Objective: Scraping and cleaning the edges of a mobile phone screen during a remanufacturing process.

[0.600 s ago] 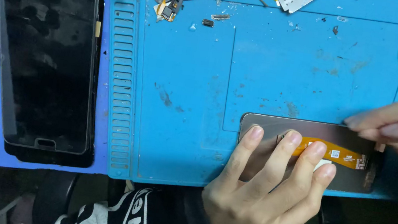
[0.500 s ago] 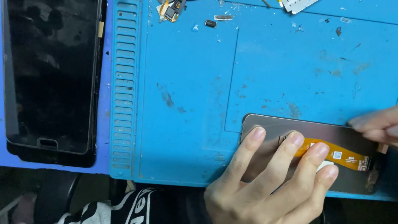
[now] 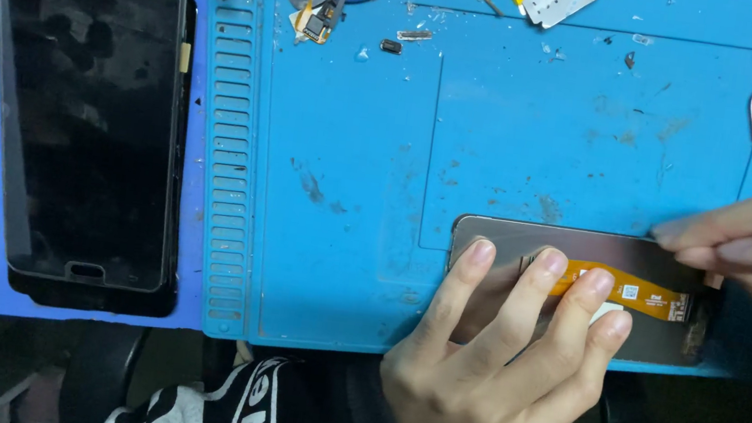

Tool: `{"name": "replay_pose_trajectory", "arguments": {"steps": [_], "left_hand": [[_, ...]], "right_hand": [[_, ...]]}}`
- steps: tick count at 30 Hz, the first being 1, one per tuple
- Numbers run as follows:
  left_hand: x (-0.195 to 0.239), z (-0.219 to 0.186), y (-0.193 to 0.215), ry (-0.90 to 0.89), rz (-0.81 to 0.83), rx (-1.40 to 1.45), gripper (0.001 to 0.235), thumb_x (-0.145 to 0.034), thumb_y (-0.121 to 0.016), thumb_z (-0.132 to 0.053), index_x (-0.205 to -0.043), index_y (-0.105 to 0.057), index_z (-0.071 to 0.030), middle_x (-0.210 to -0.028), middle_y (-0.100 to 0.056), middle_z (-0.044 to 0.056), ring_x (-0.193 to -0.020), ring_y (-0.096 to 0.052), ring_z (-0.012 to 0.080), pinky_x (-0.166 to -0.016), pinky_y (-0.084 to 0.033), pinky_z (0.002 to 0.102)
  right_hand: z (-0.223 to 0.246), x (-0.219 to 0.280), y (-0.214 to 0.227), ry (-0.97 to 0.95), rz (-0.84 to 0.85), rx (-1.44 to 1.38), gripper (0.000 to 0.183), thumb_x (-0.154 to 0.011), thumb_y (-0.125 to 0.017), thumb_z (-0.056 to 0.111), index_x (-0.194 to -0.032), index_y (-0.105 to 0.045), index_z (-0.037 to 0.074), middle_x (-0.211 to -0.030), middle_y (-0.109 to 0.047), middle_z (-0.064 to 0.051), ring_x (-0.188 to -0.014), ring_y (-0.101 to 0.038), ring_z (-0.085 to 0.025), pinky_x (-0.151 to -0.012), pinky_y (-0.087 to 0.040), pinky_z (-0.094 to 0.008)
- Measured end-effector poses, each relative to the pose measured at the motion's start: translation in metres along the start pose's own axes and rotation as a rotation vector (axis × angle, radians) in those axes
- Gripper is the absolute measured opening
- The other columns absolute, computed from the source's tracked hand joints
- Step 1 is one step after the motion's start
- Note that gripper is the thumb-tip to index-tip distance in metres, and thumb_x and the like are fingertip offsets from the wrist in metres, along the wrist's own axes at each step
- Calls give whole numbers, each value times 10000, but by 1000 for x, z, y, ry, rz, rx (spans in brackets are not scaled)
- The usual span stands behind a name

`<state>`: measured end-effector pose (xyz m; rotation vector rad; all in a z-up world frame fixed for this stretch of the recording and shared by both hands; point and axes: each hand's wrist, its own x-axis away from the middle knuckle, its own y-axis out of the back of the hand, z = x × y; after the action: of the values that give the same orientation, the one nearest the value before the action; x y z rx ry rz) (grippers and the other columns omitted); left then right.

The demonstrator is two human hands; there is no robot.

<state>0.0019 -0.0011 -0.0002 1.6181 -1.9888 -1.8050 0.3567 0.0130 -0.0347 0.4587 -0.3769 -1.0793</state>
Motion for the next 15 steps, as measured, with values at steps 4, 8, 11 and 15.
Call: {"name": "replay_pose_trajectory", "arguments": {"steps": [4,8,11,15], "left_hand": [[1,2,2,-23,12,-32,169,-1114,-675,-230,-1256,-731,-157,-1323,-696,14,-1295,-642,212,-1210,-439,498],[1,2,3,-28,8,-31,206,-1083,-638,-233,-1247,-737,-157,-1315,-695,22,-1273,-648,204,-1194,-442,500],[3,3,3,-21,8,-40,206,-1081,-637,-227,-1246,-740,-160,-1317,-694,22,-1275,-645,206,-1201,-437,502],[2,2,5,-19,12,-31,209,-1092,-629,-259,-1239,-738,-159,-1314,-691,22,-1284,-632,205,-1199,-432,503]], "right_hand": [[-3,-14,-7,-157,-36,88,138,-967,-686,28,-942,-729,156,-1138,-800,-56,-823,-797,-131,-686,-647,-252],[63,-42,-27,7,-70,83,97,-911,-632,-11,-969,-609,64,-1065,-727,-117,-1078,-749,-247,-950,-627,-398],[26,-28,-20,-5,-10,40,100,-922,-626,-7,-938,-696,63,-1085,-751,-129,-1085,-749,-254,-983,-613,-401],[114,-76,-46,7,-124,82,158,-915,-722,73,-949,-568,69,-1059,-755,-59,-1043,-793,-182,-936,-670,-313]]}}
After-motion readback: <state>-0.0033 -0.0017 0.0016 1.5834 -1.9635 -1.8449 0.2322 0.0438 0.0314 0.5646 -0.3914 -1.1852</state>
